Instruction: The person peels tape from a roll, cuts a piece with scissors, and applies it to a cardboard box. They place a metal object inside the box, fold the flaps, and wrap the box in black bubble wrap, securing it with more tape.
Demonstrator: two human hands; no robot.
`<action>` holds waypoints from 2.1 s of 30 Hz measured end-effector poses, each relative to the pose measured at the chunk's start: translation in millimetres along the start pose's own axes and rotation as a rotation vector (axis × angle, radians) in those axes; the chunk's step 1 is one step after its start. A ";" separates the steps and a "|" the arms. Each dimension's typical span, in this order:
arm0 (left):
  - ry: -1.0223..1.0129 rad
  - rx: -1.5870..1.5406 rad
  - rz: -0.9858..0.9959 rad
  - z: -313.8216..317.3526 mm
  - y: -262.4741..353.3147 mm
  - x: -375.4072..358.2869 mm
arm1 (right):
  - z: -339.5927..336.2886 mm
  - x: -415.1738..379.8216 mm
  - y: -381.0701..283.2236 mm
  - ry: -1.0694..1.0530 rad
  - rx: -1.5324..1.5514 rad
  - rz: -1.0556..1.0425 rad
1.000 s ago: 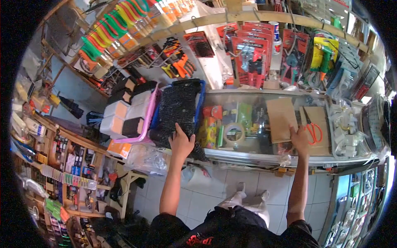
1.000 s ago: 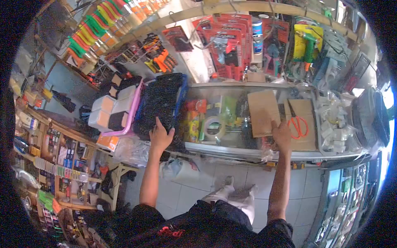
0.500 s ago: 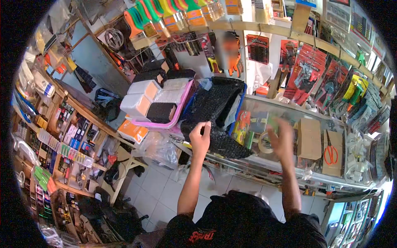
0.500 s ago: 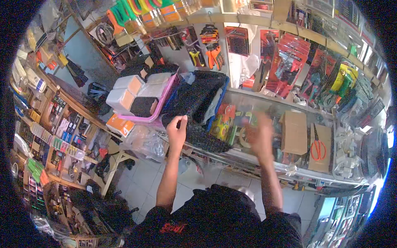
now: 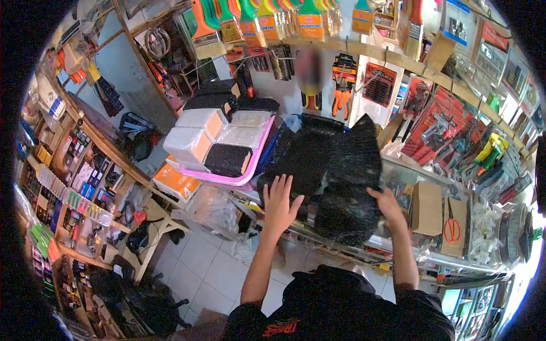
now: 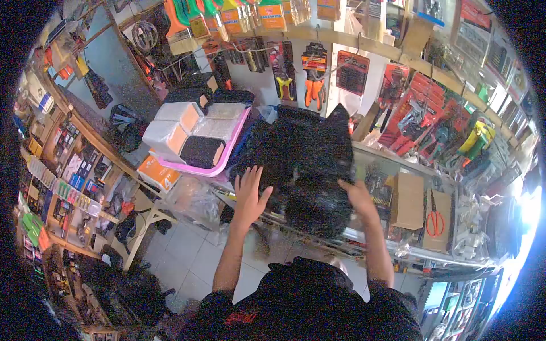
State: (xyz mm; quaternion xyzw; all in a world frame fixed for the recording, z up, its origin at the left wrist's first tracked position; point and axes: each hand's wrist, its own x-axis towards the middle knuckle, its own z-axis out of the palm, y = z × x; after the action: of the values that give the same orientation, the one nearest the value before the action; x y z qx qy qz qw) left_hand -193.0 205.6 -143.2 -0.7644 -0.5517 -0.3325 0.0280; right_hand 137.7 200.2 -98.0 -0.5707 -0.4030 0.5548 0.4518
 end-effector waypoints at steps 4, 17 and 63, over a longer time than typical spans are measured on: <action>-0.048 0.144 0.050 -13.4 -6.2 -9.5 | -48.6 -17.9 38.6 0.080 0.110 0.086; 0.220 -0.525 -0.325 -41.6 -24.8 15.4 | -73.8 -61.8 55.0 0.117 0.348 0.149; 0.253 -0.227 -0.327 -95.6 19.6 7.7 | -25.2 -90.4 13.9 0.092 0.501 0.164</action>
State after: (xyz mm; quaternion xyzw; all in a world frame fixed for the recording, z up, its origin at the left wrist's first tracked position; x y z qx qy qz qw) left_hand -220.5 165.2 -58.4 -0.6156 -0.6193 -0.4854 -0.0433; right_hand 156.8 107.9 -87.7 -0.4965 -0.1848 0.6454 0.5504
